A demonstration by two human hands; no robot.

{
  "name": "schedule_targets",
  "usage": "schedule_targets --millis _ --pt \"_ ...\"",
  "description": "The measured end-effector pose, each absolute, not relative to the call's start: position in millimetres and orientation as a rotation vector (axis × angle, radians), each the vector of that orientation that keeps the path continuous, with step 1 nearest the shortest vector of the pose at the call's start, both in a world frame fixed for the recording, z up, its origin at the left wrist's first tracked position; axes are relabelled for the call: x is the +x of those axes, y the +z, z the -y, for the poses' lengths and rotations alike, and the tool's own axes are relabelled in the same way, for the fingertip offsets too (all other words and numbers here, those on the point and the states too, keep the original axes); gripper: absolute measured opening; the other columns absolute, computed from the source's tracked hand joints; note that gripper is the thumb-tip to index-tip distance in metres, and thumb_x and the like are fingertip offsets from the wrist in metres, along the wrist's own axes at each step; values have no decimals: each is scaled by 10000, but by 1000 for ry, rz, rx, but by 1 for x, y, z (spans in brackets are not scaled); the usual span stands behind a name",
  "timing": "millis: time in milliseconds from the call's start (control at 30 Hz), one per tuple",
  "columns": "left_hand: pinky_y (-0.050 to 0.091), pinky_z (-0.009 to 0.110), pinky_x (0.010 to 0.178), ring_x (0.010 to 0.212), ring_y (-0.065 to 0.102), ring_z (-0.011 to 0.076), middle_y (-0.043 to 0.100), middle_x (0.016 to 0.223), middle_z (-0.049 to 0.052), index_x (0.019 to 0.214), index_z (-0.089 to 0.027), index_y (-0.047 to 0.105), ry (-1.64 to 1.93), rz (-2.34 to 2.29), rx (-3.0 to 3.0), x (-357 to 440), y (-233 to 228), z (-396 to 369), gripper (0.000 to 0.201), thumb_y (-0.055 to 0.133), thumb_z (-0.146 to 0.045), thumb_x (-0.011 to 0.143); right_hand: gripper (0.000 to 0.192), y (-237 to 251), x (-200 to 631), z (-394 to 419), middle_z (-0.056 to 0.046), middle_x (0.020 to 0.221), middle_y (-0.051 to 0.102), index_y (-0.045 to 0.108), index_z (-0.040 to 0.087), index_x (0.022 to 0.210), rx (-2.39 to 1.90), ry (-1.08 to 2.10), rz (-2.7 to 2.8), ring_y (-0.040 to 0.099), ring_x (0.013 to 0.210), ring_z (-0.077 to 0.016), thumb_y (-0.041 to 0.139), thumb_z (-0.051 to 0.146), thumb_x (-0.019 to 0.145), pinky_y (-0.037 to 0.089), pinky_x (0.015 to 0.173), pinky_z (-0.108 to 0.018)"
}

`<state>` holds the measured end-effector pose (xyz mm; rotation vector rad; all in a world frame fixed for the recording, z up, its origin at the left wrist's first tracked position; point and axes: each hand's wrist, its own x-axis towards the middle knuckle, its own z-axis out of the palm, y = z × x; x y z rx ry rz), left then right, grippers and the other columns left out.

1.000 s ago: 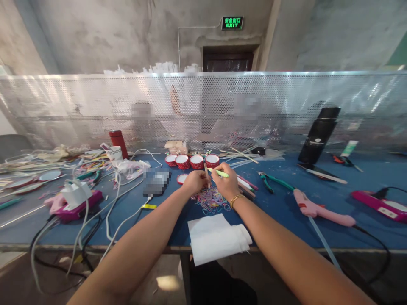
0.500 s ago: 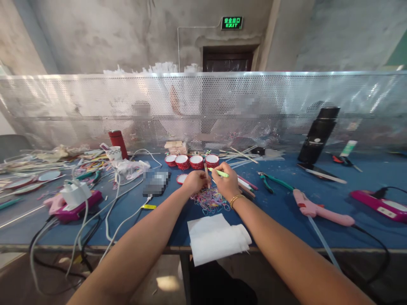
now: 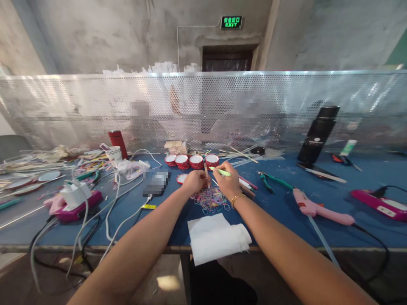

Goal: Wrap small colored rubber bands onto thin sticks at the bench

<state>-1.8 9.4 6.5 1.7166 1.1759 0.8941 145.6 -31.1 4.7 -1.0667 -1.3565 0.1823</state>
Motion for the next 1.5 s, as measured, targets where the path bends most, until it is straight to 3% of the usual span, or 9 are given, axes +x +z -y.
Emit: schedule_targets --millis 233,1500 --pt "423 190 534 526 562 92 637 574 -18 661 -144 631 916 -1170 1751 -2 5 -10 151 662 -116 806 143 4 142 34 11 647 629 539 253 716 -1023 203 1457 571 614 -186 589 351 808 408 601 -295" --pt "455 178 544 550 601 97 674 616 -7 741 -151 698 904 -1164 1807 -4 -2 -19 55 683 -144 793 134 6 147 32 -4 661 640 526 258 708 -1072 130 1403 583 627 -198 570 350 796 423 624 -309"
